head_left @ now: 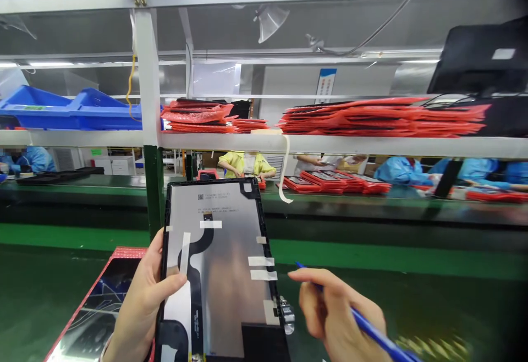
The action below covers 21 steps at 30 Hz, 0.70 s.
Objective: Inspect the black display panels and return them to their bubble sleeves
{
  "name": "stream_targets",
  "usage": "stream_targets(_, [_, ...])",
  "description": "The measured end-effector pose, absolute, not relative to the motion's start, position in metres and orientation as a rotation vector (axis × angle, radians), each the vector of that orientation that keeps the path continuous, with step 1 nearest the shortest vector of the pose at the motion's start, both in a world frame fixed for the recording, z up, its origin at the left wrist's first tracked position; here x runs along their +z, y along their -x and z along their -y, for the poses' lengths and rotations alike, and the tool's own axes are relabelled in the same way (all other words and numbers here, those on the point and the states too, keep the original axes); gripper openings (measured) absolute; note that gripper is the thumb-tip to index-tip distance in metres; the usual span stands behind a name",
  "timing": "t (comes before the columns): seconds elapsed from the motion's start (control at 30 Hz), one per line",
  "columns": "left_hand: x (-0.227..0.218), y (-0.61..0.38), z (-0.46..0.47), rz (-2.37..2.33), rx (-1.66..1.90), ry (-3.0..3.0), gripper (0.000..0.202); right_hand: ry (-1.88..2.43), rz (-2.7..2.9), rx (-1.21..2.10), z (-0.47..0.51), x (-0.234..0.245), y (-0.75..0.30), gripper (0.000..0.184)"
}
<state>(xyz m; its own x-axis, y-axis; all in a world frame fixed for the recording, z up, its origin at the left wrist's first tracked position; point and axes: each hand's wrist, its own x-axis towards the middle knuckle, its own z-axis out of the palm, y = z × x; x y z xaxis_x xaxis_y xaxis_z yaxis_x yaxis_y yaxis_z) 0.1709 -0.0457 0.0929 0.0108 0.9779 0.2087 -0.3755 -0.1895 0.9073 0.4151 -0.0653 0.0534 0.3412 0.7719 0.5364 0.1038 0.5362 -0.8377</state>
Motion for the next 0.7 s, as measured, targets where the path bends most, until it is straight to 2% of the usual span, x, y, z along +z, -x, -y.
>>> stream_targets(0.07, [0.093,-0.173,0.048,-0.82,1.492,-1.064,0.082,0.928,1.106,0.685,0.06,0.061,-0.407,0.044])
stream_targets(0.13, [0.094,-0.175,0.05,-0.846,1.506,-1.064,0.086,0.962,1.11,0.793,0.062,0.067,-0.402,0.048])
stream_targets(0.2, [0.094,-0.177,0.052,-0.848,1.496,-1.077,0.089,1.03,1.187,0.799,0.067,0.069,-0.4,0.049])
stream_targets(0.3, [0.094,-0.178,0.053,-0.848,1.447,-1.065,0.091,1.119,1.251,0.734,0.072,0.069,-0.399,0.038])
stream_targets(0.6, [0.088,-0.177,0.041,-0.771,1.426,-1.067,0.069,1.046,1.19,0.793,0.062,0.059,-0.405,0.039])
stream_targets(0.7, [0.086,-0.175,0.04,-0.773,1.413,-1.109,0.069,1.034,1.19,0.833,0.06,0.059,-0.403,0.041])
